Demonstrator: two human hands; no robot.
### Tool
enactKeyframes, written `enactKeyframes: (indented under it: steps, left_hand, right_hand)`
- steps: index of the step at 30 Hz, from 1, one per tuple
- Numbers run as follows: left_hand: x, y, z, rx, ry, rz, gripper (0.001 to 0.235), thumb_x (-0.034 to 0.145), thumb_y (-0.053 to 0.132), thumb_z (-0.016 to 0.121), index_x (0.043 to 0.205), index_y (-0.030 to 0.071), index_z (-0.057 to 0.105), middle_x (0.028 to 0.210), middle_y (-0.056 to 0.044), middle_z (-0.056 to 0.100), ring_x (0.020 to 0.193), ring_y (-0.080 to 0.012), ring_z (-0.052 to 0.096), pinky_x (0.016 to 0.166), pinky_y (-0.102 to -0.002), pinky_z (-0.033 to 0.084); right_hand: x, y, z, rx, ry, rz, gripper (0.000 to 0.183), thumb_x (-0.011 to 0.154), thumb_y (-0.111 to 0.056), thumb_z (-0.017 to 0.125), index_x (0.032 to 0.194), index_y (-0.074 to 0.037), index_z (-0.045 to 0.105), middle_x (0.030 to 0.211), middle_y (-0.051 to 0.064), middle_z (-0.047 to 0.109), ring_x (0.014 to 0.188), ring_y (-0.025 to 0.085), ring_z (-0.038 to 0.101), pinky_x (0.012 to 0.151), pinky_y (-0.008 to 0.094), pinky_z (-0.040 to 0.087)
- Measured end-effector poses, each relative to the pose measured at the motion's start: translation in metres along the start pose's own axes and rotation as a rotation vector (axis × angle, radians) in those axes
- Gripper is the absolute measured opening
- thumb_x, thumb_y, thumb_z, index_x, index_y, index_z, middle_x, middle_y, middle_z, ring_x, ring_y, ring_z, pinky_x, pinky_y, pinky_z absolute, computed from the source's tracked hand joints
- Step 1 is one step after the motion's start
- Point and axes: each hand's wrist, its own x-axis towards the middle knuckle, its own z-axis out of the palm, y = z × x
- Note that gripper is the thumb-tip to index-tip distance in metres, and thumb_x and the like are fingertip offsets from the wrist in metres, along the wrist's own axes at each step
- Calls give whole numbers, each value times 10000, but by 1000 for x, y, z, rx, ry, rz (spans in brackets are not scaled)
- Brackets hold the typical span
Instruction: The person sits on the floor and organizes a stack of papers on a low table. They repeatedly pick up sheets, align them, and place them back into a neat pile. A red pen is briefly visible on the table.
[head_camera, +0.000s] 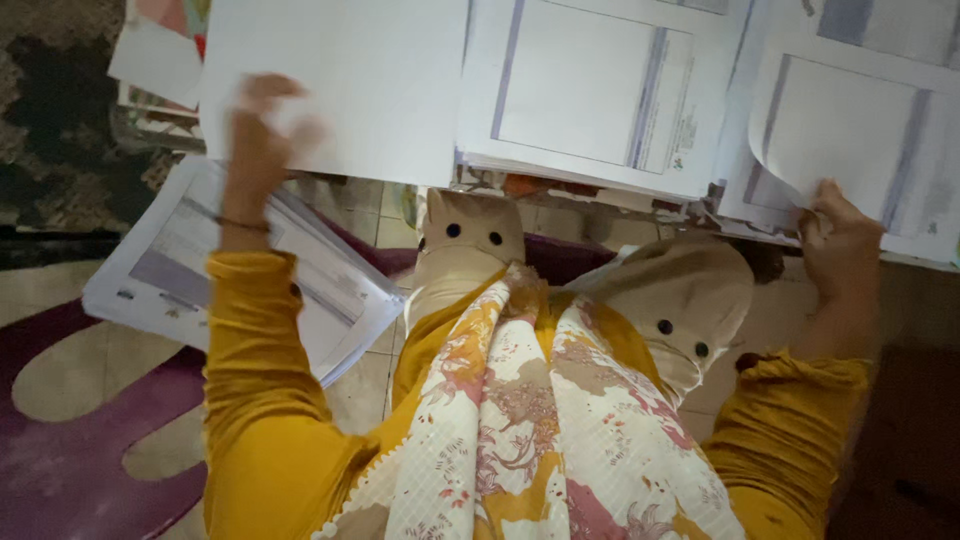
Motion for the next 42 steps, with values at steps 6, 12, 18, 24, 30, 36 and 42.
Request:
enactKeyframes:
  steps: [6,12,18,24,30,36,42]
  left_hand:
    - [-26,41,36,177,-328,117,875,572,276,1032,1294,1,620,1385,-179,536,1188,-396,568,1037,-536,460]
    - [-18,30,28,-54,-324,188,575,757,325,955,1146,-14,701,1318,-182,618,1213,-358,606,1036,-484,512]
    - [-23,16,38,37,-368,187,657,645,234,1005,1142,-17,656,1333,-194,594,1200,-374,594,967,-473,528]
    - [-18,8,31,-39,-403,150,341,796,96,921,1092,14,772,1318,-163,677,1157,-278,670,1036,-389,547]
    - [-20,3,38,38,-310,189,460,858,-161,582,1308,-73,622,1387,-266,567,1244,-449,534,1065,-512,480]
    - [-2,34,92,51,13,170,909,724,-320,369,1572,-11,473,1532,-257,560,1359,-426,566,1172,-486,437]
    - [20,152,200,288,-172,240,973,738,-295,324,1630,94,328,1632,-164,425,1363,-416,545,1094,-557,506]
  right_hand:
    - [-4,14,0,19,-1,-14,315,1072,114,533,1349,181,668,1206,264,567,1097,333,553,975,317,370]
    - [-7,29,4,59,5,19,327,959,146,553,1248,169,706,1471,367,580,1387,438,560,1196,407,413]
    - [-11,48,11,39,8,48,490,945,127,578,1432,131,633,1349,321,643,1311,386,600,1167,388,408]
    - [-14,51,13,93,19,34,465,965,137,610,1428,182,606,1355,345,638,1387,391,542,1200,382,374]
    - [-9,21,3,21,3,109,282,971,72,580,1251,36,598,1205,268,650,1123,416,619,924,370,408]
    - [-13,33,30,-272,99,-13,528,874,81,622,1391,-23,636,1461,278,590,1277,477,554,1027,565,442]
    - [1,39,36,-363,150,-147,744,783,202,595,1491,-24,629,1496,246,585,1258,458,535,898,582,454]
